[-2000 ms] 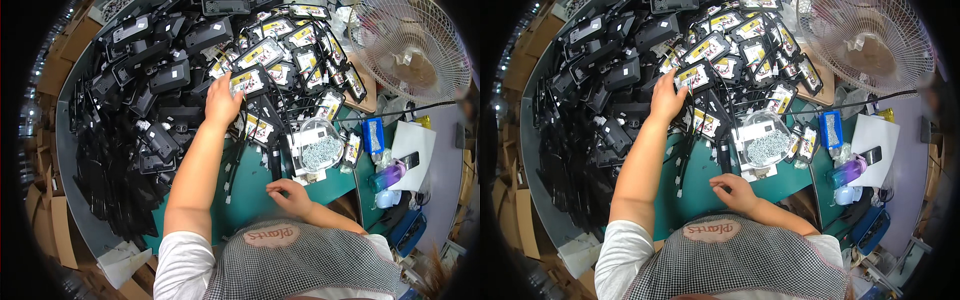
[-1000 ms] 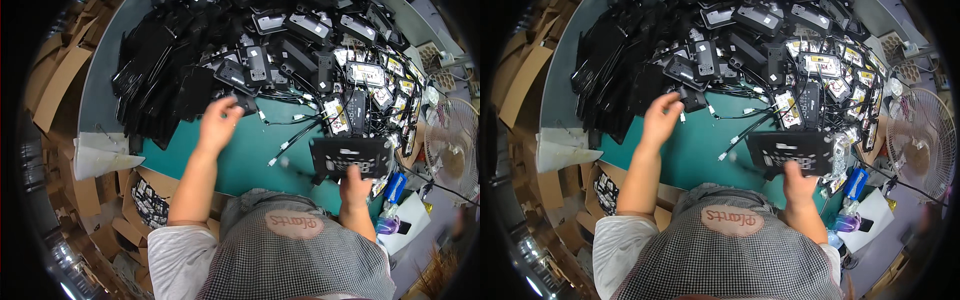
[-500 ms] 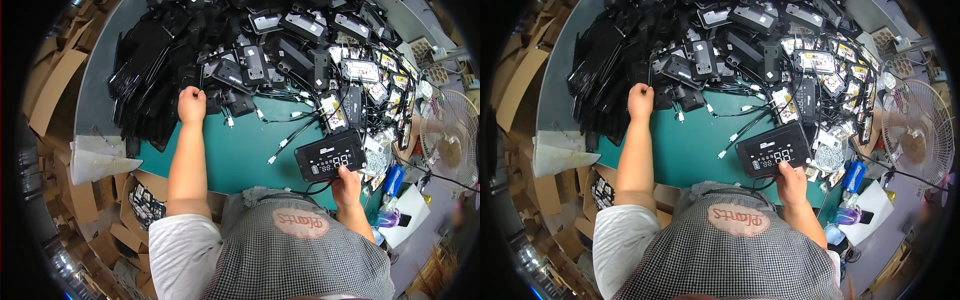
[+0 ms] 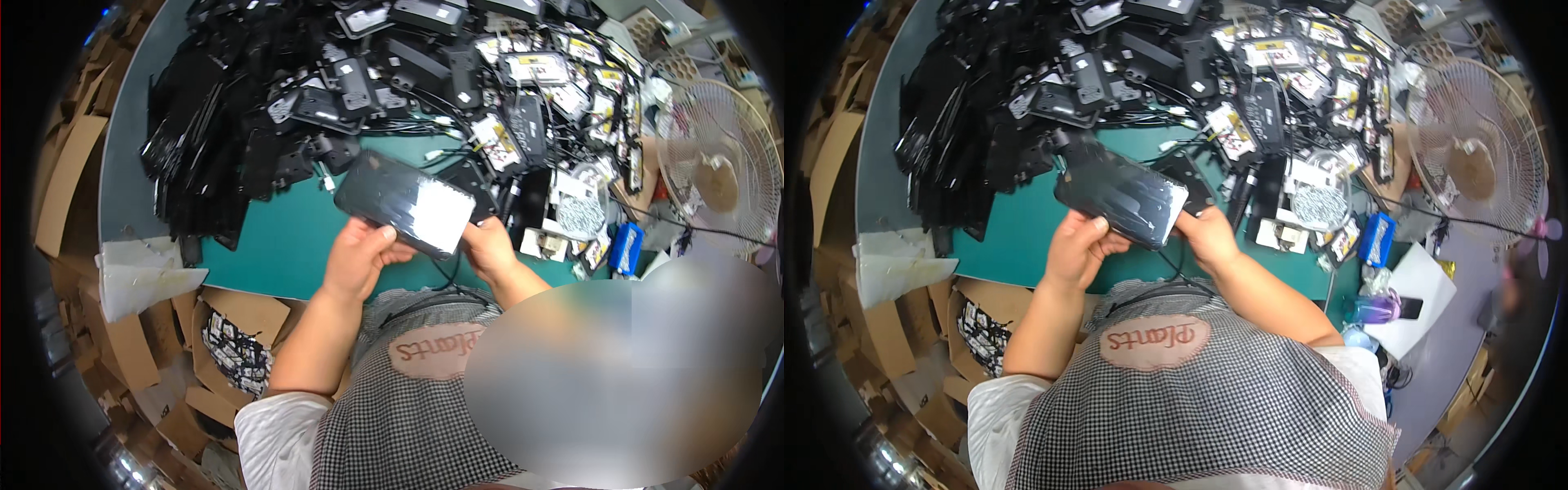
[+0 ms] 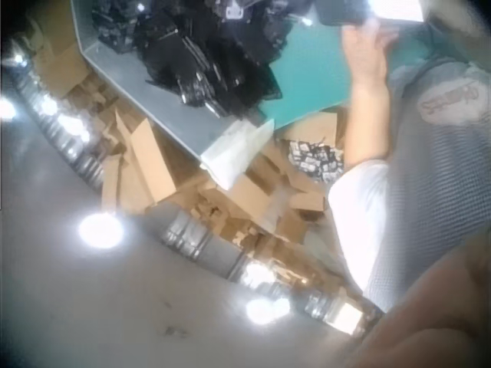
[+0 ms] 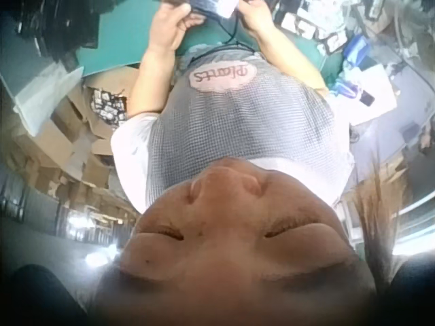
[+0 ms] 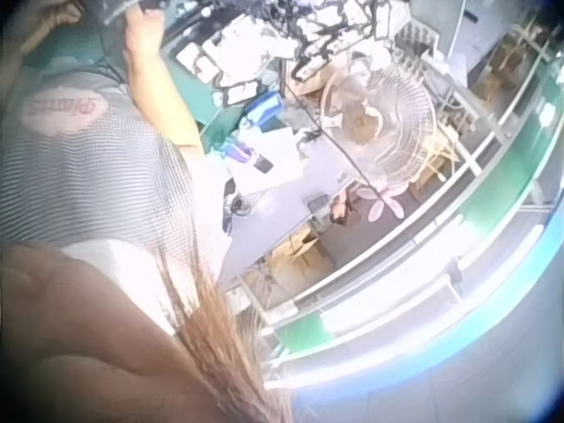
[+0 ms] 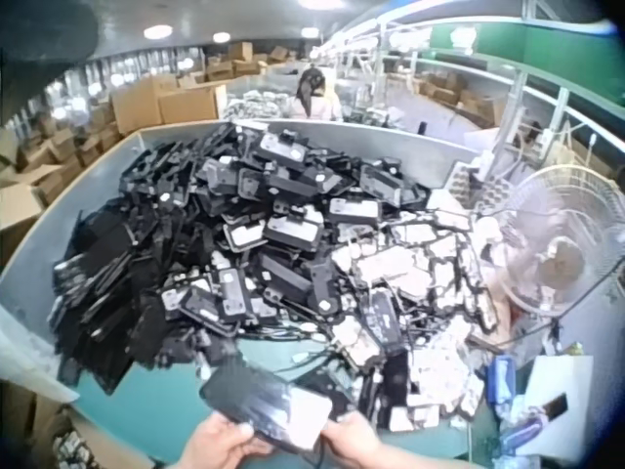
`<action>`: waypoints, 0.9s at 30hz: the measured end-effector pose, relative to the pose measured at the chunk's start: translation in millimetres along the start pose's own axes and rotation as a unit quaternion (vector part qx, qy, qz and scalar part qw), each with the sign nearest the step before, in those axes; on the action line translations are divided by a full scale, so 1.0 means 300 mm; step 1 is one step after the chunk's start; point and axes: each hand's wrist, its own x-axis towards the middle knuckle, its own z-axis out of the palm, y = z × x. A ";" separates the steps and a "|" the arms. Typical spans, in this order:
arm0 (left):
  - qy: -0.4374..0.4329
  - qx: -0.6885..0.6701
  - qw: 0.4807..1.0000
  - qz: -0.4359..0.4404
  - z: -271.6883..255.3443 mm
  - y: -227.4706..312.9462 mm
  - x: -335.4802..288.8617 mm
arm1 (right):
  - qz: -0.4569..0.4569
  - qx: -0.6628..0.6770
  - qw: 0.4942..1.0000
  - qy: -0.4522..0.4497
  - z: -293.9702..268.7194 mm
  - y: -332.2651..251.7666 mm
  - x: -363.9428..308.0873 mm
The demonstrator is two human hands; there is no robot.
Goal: The person attaches plastic casings to electronic display modules using an electric screwdriver to secure them with screws.
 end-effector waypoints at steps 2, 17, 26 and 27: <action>0.051 0.052 0.990 -0.123 0.019 -0.047 -0.016 | -0.011 0.075 0.995 -0.068 -0.038 0.007 -0.019; -0.072 0.736 0.643 0.202 0.106 -0.070 -0.034 | 0.007 -0.031 0.988 -0.153 -0.104 -0.058 -0.136; -0.032 0.708 0.623 0.330 0.166 -0.088 -0.058 | -0.072 -0.209 0.961 -0.168 -0.075 -0.084 -0.155; -0.026 0.695 0.643 0.320 0.163 -0.093 -0.060 | -0.050 -0.211 0.960 -0.179 -0.077 -0.088 -0.156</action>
